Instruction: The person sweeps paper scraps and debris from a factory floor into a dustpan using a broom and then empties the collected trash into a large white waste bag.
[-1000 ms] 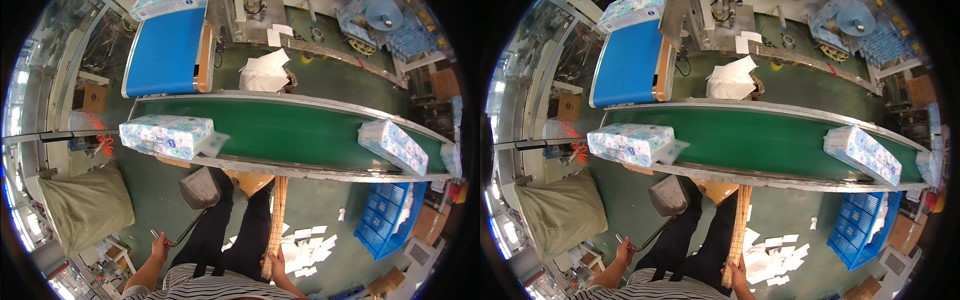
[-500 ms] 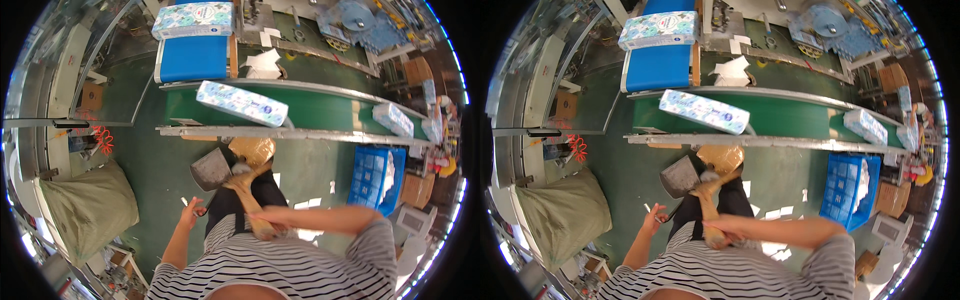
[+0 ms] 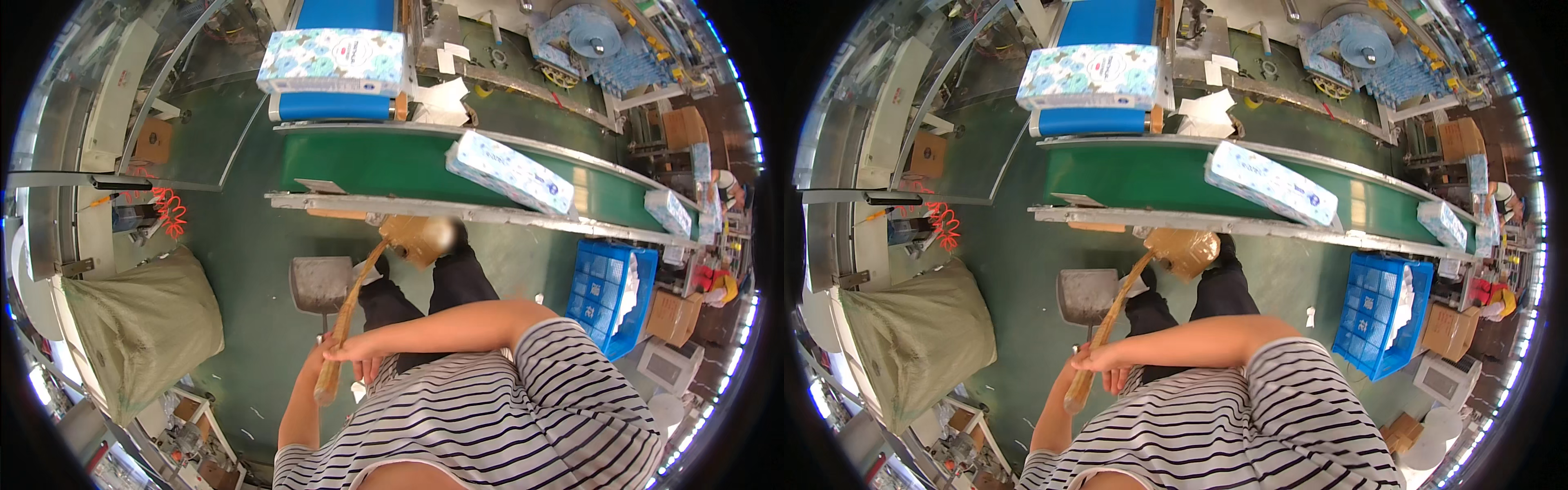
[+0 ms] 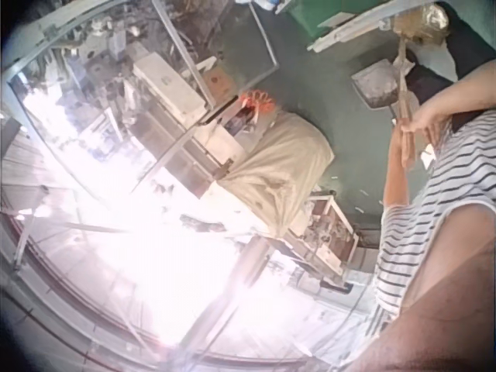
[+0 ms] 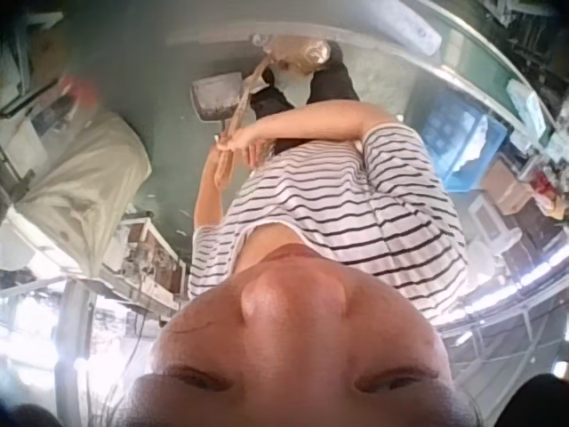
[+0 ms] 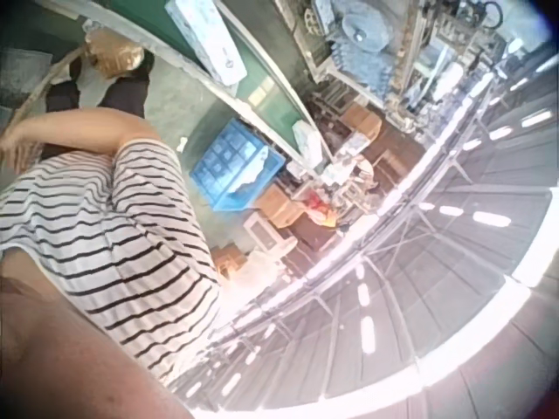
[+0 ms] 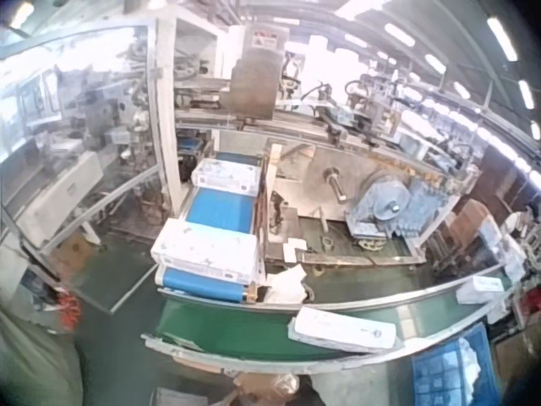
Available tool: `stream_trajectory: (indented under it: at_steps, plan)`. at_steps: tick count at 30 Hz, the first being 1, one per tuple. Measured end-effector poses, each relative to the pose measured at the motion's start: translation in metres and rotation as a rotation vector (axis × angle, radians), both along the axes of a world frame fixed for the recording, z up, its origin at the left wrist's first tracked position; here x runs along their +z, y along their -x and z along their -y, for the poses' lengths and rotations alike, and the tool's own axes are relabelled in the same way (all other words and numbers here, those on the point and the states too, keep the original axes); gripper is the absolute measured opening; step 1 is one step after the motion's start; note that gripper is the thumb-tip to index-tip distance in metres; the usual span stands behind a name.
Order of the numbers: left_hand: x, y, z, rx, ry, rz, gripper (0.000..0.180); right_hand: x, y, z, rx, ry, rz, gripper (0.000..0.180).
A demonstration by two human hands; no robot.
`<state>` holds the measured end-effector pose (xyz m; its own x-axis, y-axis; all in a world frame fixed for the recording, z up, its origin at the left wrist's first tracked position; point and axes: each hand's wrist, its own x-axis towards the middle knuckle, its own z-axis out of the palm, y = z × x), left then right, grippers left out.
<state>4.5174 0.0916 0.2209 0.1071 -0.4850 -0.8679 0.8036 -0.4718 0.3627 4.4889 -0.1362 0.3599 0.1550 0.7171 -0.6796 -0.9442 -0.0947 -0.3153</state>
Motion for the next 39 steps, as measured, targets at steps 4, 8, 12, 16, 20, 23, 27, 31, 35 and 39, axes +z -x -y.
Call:
stream_trajectory:
  at_steps: [4, 8, 12, 16, 20, 23, 27, 31, 35, 39]
  plan:
    - [0.006, 0.017, -0.003, 0.312, -0.075, -0.112, 0.037, 0.043, 0.005, 0.15, -0.284, 0.036, 0.482, 0.064]
    - [0.012, 0.051, 0.031, 0.619, -0.064, -0.147, 0.038, 0.036, -0.009, 0.389, -0.371, 0.448, 0.942, 0.049]
    - [0.013, 0.103, 0.092, 0.927, 0.063, -0.011, 0.036, -0.083, -0.073, 0.605, -0.142, 1.061, 0.79, 0.076]
    - [0.019, 0.123, 0.16, 1.212, -0.138, 0.041, 0.041, -0.27, -0.094, 0.704, 0.223, 1.271, 0.739, 0.11]
    - [0.024, 0.12, 0.212, 1.313, -0.922, 0.097, 0.035, -0.413, -0.102, 0.704, 0.278, 1.281, 0.65, 0.112]
    - [0.025, 0.115, 0.237, 1.159, -0.938, 0.007, 0.034, -0.471, -0.121, 0.685, 0.306, 1.378, 0.614, 0.11]
    - [0.03, 0.117, 0.256, 1.084, -1.015, -0.043, 0.034, -0.5, -0.127, 0.66, 0.248, 1.502, 0.697, 0.101]
    - [0.031, 0.12, 0.265, 1.063, -1.035, -0.069, 0.034, -0.505, -0.111, 0.652, 0.307, 1.584, 0.786, 0.068]
    - [0.028, 0.12, 0.267, 1.051, -1.019, -0.082, 0.034, -0.531, -0.128, 0.667, 0.183, 1.523, 0.691, 0.045]
    - [0.026, 0.119, 0.263, 1.046, -0.992, -0.083, 0.033, -0.567, -0.127, 0.699, 0.287, 1.587, 0.941, 0.023]
